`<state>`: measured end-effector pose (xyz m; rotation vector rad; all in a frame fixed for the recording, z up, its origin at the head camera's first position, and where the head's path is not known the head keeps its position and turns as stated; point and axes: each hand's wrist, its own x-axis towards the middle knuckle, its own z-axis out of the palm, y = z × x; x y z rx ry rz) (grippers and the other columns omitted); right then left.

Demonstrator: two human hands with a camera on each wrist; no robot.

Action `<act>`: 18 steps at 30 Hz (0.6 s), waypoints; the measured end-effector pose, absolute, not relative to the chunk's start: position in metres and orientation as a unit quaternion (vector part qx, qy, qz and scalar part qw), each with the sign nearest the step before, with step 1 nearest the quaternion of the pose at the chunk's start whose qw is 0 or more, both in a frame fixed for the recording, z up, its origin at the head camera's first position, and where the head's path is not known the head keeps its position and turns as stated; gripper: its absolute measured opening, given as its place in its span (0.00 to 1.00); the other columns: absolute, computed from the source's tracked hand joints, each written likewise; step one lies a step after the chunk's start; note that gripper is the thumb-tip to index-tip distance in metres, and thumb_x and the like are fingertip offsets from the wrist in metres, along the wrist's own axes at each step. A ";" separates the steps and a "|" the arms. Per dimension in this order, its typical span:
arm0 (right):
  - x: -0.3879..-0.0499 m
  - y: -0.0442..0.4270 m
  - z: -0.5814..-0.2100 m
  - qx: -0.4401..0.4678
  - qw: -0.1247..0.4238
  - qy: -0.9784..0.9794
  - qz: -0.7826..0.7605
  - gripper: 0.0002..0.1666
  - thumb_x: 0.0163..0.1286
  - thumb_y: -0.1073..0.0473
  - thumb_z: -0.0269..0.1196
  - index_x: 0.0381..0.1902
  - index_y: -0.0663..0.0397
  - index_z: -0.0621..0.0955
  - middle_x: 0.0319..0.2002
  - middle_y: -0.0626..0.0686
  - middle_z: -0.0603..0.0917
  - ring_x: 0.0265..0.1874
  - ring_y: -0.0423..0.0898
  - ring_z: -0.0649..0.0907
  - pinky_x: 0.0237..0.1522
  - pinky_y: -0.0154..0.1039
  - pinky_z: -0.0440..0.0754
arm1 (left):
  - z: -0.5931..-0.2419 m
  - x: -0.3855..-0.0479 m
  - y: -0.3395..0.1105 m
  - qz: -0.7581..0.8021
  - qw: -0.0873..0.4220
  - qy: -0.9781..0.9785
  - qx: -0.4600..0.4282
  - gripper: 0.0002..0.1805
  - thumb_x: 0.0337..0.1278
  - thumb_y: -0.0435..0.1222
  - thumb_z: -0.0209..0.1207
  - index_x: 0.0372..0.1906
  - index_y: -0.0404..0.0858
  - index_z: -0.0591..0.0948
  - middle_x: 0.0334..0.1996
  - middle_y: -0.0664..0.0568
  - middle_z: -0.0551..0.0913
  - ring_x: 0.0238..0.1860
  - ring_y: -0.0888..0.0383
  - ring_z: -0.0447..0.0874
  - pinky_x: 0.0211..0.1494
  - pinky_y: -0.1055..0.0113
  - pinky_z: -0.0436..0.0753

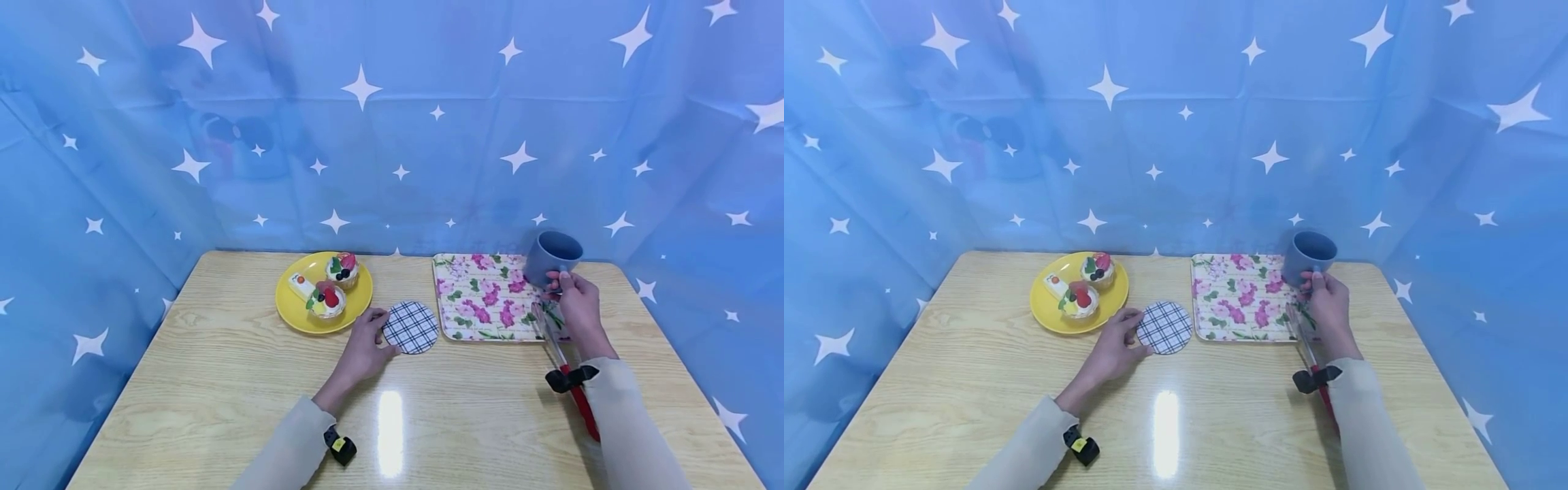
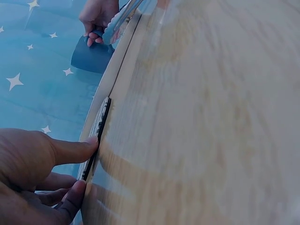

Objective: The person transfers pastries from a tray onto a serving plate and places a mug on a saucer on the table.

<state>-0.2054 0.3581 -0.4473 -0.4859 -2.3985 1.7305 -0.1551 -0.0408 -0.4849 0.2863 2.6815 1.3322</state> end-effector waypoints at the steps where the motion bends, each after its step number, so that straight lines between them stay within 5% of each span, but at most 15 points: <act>1: -0.205 0.358 -0.448 -0.163 0.075 -0.799 0.573 0.28 0.86 0.46 0.38 0.59 0.62 0.75 0.41 0.47 0.74 0.42 0.41 0.80 0.47 0.28 0.88 | -0.485 -0.155 -0.041 0.441 0.066 0.890 0.096 0.38 0.58 0.35 0.72 0.73 0.30 0.71 0.68 0.46 0.71 0.49 0.56 0.71 0.41 0.73 0.75; 13: -0.199 0.355 -0.445 -0.167 0.094 -0.747 0.636 0.26 0.85 0.48 0.43 0.56 0.65 0.76 0.41 0.46 0.76 0.43 0.41 0.76 0.41 0.24 0.85 | -0.484 -0.154 -0.041 0.431 0.061 0.895 0.103 0.37 0.59 0.35 0.72 0.72 0.30 0.72 0.70 0.45 0.71 0.58 0.52 0.71 0.49 0.67 0.80; 18: -0.196 0.352 -0.442 -0.150 0.107 -0.734 0.654 0.25 0.85 0.49 0.45 0.54 0.67 0.75 0.41 0.46 0.78 0.42 0.42 0.76 0.39 0.23 0.86 | -0.483 -0.155 -0.041 0.430 0.060 0.895 0.104 0.37 0.59 0.35 0.72 0.72 0.30 0.72 0.69 0.45 0.71 0.55 0.53 0.71 0.46 0.70 0.78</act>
